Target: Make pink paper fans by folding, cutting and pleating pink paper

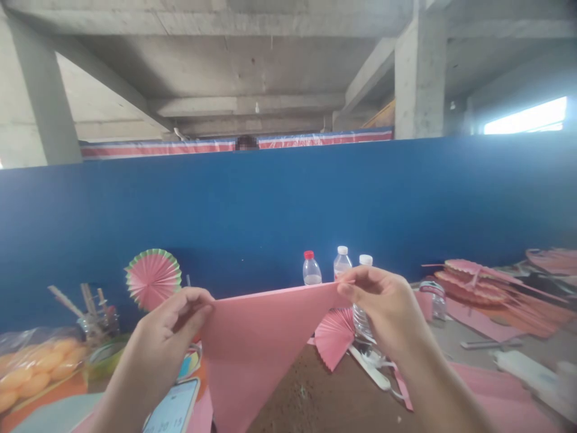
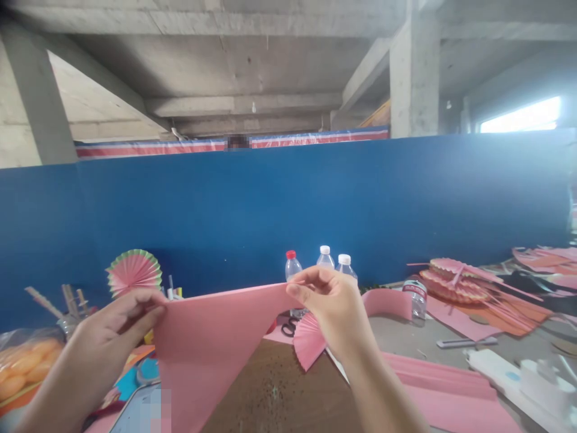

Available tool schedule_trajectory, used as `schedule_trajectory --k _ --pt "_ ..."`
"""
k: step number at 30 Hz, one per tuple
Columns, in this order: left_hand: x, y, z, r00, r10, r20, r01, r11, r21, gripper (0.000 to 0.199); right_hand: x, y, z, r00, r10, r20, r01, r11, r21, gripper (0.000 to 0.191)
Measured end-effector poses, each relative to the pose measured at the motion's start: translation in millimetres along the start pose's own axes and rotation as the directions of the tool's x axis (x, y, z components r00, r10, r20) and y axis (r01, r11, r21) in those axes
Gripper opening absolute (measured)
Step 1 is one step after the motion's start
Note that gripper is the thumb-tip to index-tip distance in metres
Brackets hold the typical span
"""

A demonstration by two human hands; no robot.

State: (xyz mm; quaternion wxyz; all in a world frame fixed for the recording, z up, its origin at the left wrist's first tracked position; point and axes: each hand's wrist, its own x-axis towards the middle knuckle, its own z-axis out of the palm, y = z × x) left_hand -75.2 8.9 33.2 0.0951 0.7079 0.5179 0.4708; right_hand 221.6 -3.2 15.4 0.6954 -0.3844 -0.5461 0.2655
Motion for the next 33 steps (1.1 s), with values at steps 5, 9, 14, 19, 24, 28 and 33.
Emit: schedule_trajectory --k 5,9,14,19,24,28,33 --pt "-1.6 4.1 3.8 0.991 0.033 0.132 -0.059 0.978 0.201 0.031 -11.5 -6.9 14.8 0.999 0.004 0.039 0.004 0.982 -0.191 0.012" --pt "-19.7 30.2 28.4 0.985 0.162 -0.059 -0.157 0.983 0.092 0.03 -27.3 -14.5 31.4 0.991 -0.015 0.13 0.025 0.997 -0.075 0.004" --pt "-43.2 59.4 57.7 0.959 0.281 0.025 -0.276 0.953 -0.123 0.013 -44.6 -25.3 45.0 0.984 0.042 0.176 -0.05 0.998 0.039 0.002" --pt "-48.7 65.1 55.8 0.967 0.248 0.056 -0.24 0.963 -0.12 0.012 -52.0 -40.3 48.5 0.989 0.114 0.09 -0.121 0.99 0.077 0.01" --pt "-48.1 63.6 52.1 0.962 0.27 0.037 -0.265 0.957 -0.117 0.011 -51.3 -44.5 46.4 0.99 0.103 0.1 -0.107 0.994 0.034 0.013" --pt "-47.1 63.4 51.5 0.96 0.277 0.025 -0.272 0.953 -0.131 0.012 -46.3 -40.8 39.5 0.985 0.094 0.148 -0.093 0.996 -0.013 0.014" --pt "-46.5 66.2 51.3 0.954 0.301 -0.001 -0.296 0.937 -0.186 0.015 -45.2 -38.3 35.8 0.98 0.042 0.193 -0.029 0.997 -0.071 0.011"
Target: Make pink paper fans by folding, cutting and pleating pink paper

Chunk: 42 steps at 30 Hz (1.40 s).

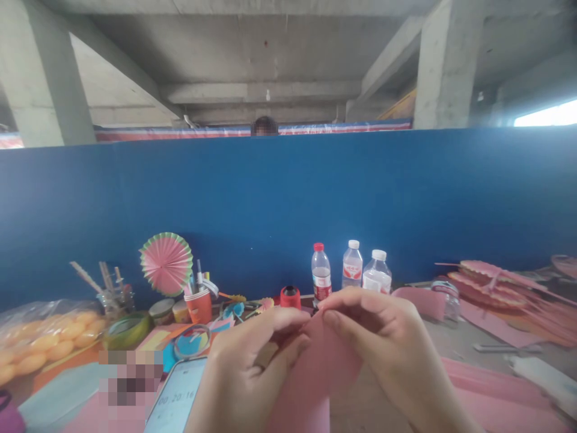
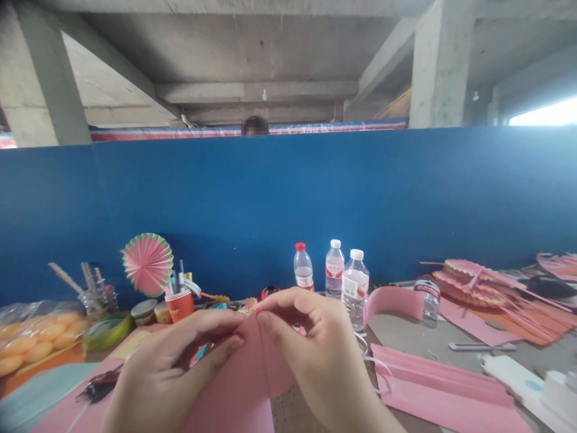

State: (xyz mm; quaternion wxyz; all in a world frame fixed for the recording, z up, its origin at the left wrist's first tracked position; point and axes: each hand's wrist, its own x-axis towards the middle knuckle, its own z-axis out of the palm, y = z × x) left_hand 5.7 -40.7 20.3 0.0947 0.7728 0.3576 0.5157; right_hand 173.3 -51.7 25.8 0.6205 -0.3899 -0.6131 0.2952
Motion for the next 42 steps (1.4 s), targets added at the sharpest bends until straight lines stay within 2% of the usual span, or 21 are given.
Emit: schedule_trajectory --k 3,8,16,27,30,37,42 --pt "-0.9 0.4 0.1 0.998 0.054 -0.022 -0.055 0.998 -0.041 0.02 -2.8 -0.3 2.5 0.999 0.022 -0.023 -0.021 0.998 0.065 0.008" --pt "-2.6 -1.5 -0.2 0.989 0.146 -0.018 -0.147 0.987 -0.059 0.032 -4.8 1.8 4.4 0.995 0.089 0.042 -0.096 0.968 0.231 0.012" --pt "-2.0 -3.8 -1.5 0.957 0.285 0.053 -0.285 0.958 -0.001 0.032 -3.7 2.4 4.5 0.987 0.152 0.047 -0.159 0.941 0.299 0.017" --pt "-3.7 -4.1 -4.4 0.956 0.269 0.117 -0.271 0.963 0.0 0.034 -1.9 3.5 4.3 0.979 0.185 0.083 -0.202 0.914 0.351 0.015" --pt "-5.1 -3.6 -4.7 0.964 0.228 0.135 -0.231 0.973 0.008 0.033 -1.3 3.9 4.6 0.978 0.188 0.088 -0.207 0.913 0.351 0.015" --pt "-2.6 -3.0 -4.1 0.976 0.181 0.118 -0.178 0.983 -0.031 0.032 -2.0 -0.1 7.5 0.982 0.186 0.041 -0.19 0.934 0.303 0.007" --pt "-2.0 -4.3 -3.9 0.981 0.17 0.096 -0.169 0.985 -0.024 0.032 -2.2 -4.0 9.3 0.983 0.181 -0.004 -0.175 0.956 0.236 0.008"
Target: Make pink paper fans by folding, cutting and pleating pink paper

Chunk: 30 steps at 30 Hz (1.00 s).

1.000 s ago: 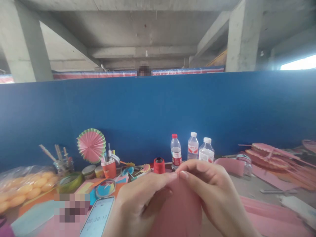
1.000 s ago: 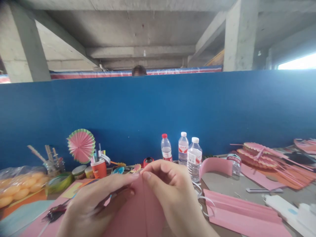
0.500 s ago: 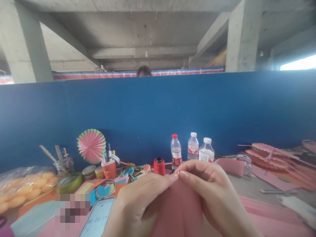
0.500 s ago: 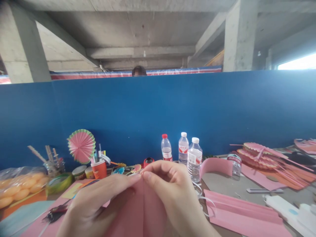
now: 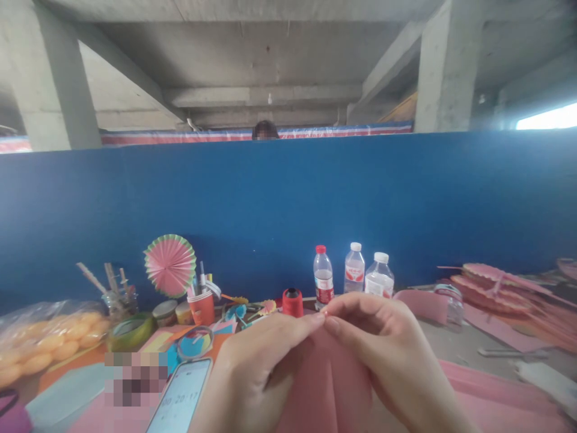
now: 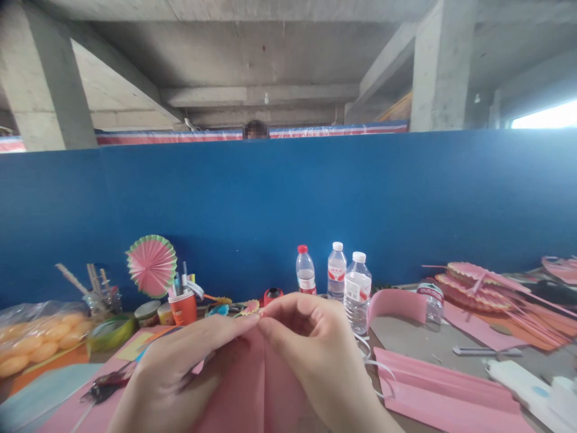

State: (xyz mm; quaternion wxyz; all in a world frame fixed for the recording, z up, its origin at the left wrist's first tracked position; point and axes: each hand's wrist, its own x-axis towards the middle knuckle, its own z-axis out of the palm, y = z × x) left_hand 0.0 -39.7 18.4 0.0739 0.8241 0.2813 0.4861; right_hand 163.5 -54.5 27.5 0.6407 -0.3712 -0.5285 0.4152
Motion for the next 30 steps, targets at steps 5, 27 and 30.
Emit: schedule_trajectory --k 5,27,30 --pt "-0.4 -1.7 1.3 0.999 -0.015 -0.035 0.016 0.999 0.032 0.029 1.2 1.9 -2.3 1.0 -0.006 0.03 0.006 1.0 0.005 0.009" --pt "0.9 5.8 4.5 0.974 -0.22 0.057 0.227 0.952 -0.205 0.026 2.6 3.8 -1.5 0.996 -0.003 0.091 0.0 1.0 0.031 0.005" --pt "0.8 6.7 7.9 0.966 -0.255 0.037 0.256 0.931 -0.261 0.023 2.1 3.1 -0.2 0.996 0.0 0.091 -0.004 0.999 0.05 0.006"
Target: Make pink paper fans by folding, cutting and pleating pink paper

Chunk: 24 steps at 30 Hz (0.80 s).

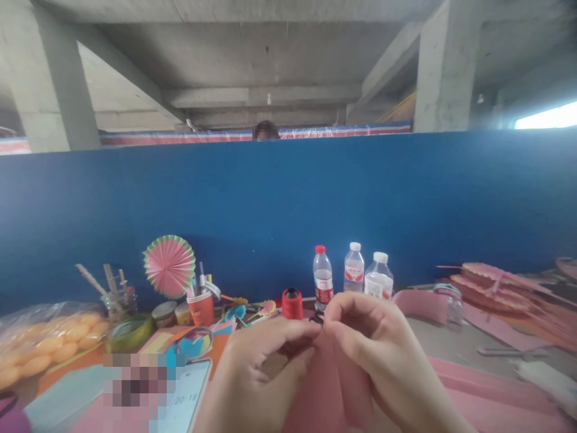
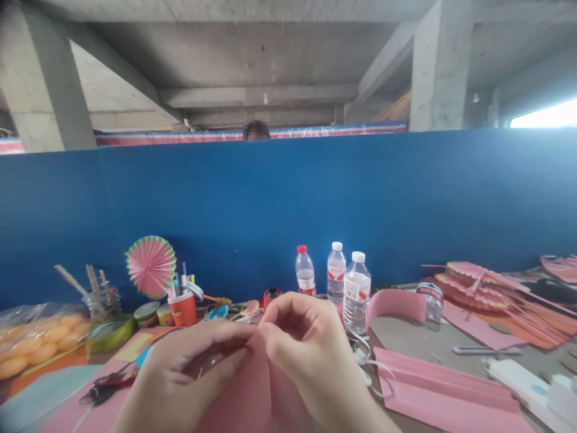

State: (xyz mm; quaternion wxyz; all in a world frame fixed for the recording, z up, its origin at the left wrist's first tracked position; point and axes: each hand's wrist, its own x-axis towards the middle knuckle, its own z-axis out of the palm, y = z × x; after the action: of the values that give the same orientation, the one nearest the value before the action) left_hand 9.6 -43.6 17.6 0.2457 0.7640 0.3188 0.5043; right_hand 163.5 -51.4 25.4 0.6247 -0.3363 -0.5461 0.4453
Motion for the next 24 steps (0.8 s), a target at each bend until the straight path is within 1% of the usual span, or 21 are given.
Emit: schedule_trajectory --k 2,6,11,15,17,20,22,24 --pt "0.4 -0.2 1.2 1.0 -0.016 -0.023 0.016 1.0 -0.008 0.021 0.2 1.2 -0.6 1.0 -0.017 -0.014 0.017 1.0 -0.012 0.006" --pt "1.9 -0.7 0.2 0.999 -0.039 -0.016 0.039 0.999 -0.004 0.014 2.1 5.1 -6.5 0.996 -0.078 0.047 0.083 0.99 -0.112 0.009" --pt "3.7 0.1 -1.5 0.995 -0.098 -0.022 0.097 0.993 -0.066 0.018 2.6 2.7 -12.0 0.992 -0.124 0.032 0.128 0.956 -0.265 0.021" --pt "4.2 1.0 -0.1 0.992 -0.125 -0.024 0.122 0.988 -0.09 0.022 0.1 -2.9 -11.0 0.992 -0.125 0.02 0.122 0.9 -0.418 0.013" --pt "4.2 0.5 0.7 0.992 -0.127 0.005 0.127 0.985 -0.113 0.022 -0.6 -4.3 -10.3 0.994 -0.113 -0.004 0.098 0.881 -0.463 0.011" --pt "4.2 -1.3 1.3 0.99 -0.129 0.056 0.135 0.983 -0.121 0.02 0.3 -4.2 -10.3 0.997 -0.078 -0.005 0.066 0.882 -0.467 0.011" --pt "4.5 -2.5 1.6 0.99 -0.13 0.05 0.135 0.984 -0.114 0.019 1.6 -3.4 -10.6 0.997 -0.071 0.007 0.067 0.894 -0.442 0.01" --pt "5.0 -3.2 2.0 0.993 -0.118 0.024 0.12 0.99 -0.071 0.018 3.1 -2.0 -10.3 0.998 -0.067 0.01 0.065 0.909 -0.411 0.011"
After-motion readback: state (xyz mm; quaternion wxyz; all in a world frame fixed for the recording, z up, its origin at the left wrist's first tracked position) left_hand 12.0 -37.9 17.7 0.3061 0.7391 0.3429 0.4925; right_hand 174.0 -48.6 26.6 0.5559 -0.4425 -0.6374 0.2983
